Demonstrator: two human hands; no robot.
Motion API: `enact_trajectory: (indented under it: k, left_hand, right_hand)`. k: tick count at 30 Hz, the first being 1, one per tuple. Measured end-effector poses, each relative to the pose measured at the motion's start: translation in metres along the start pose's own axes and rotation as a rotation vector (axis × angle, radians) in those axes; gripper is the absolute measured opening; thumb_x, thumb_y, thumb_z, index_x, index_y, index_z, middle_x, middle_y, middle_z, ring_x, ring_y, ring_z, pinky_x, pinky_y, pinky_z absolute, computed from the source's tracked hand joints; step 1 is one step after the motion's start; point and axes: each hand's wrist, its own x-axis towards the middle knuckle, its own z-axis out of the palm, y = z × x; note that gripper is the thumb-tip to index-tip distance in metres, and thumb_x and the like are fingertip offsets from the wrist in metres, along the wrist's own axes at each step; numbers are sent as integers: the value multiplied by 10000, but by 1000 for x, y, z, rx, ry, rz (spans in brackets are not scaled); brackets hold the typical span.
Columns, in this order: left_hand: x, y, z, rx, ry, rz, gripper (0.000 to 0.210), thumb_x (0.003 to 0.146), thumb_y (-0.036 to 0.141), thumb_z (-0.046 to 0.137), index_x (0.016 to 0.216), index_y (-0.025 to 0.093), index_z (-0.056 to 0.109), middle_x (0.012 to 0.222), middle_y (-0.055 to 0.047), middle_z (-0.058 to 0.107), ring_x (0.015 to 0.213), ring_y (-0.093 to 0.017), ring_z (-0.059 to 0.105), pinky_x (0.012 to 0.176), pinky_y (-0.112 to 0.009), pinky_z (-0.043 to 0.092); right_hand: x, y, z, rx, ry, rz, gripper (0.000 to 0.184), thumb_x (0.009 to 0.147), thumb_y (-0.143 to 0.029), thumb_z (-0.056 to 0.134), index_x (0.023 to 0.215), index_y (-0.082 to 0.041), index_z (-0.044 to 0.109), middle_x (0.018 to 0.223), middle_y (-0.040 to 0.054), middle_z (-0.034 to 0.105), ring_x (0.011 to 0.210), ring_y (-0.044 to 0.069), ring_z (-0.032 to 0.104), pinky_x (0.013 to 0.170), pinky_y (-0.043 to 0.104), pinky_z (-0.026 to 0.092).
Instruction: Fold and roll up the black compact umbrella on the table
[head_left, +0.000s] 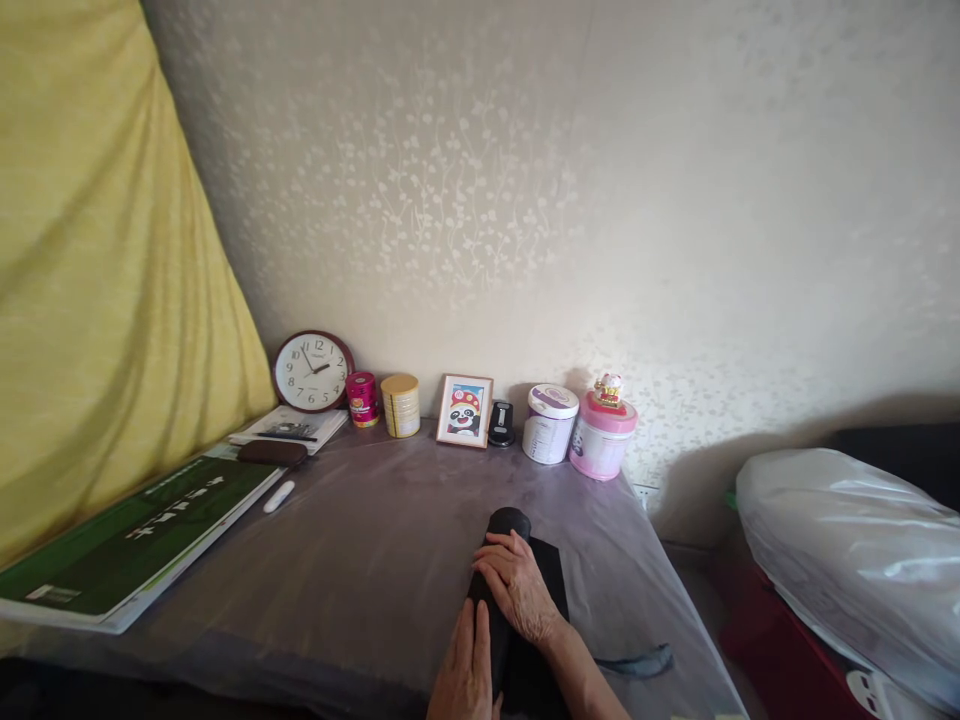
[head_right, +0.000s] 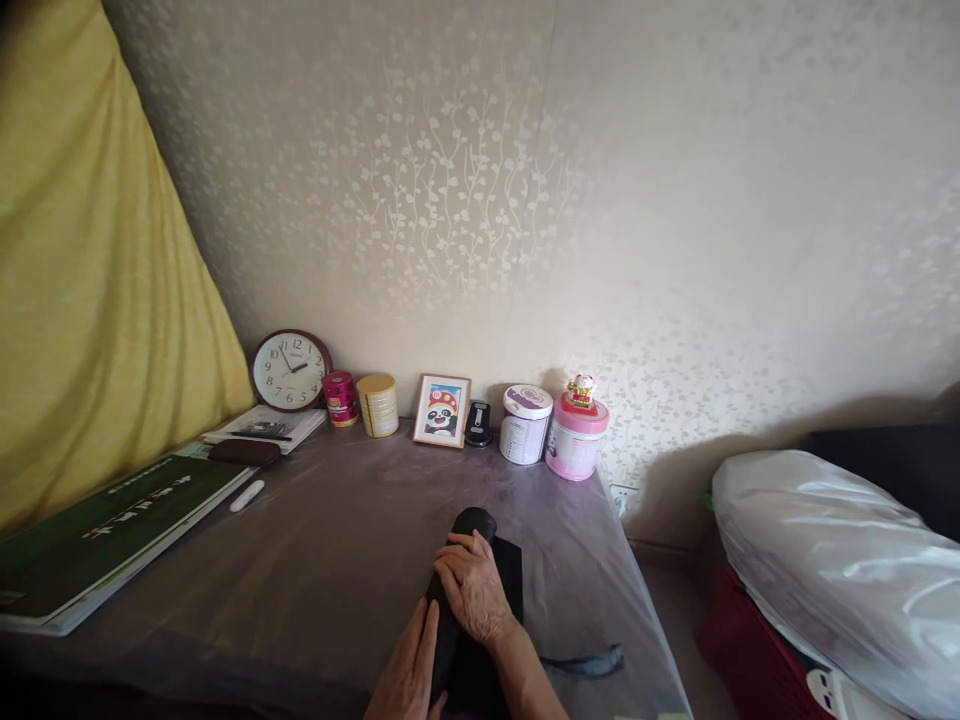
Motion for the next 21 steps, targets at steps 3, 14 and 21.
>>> enact_trajectory:
  k: [3,14,21]
  left_hand:
    - [0,4,-9,5,-53,-35,818,628,25,492,1390,97,200,1457,-155,238,1331,-258,264,1069,-347,299]
    - [-7,16,-47,-103,-201,-75,897,593,54,490,1398,99,96,1491,-125,141,1365,-242,166,1092,-316,208]
    - [-15,14,-54,-180,-166,-21,949,572,-8,467,1401,90,15,1505,-116,85,1373,-208,139,1090,-256,203]
  right_hand:
    - [14,17,3,-20,-3,20,308,923,-223,367,914,-261,673,994,0,688,1153,178,481,1065,448,172]
    - [35,57,-5,-103,212,403,331,883,-260,359,1045,-157,629,1085,101,652,1034,204,578,959,341,373]
    - [-35,70,-35,-103,339,696,368,844,-347,335,974,-143,613,960,119,679,904,227,634,803,319,460]
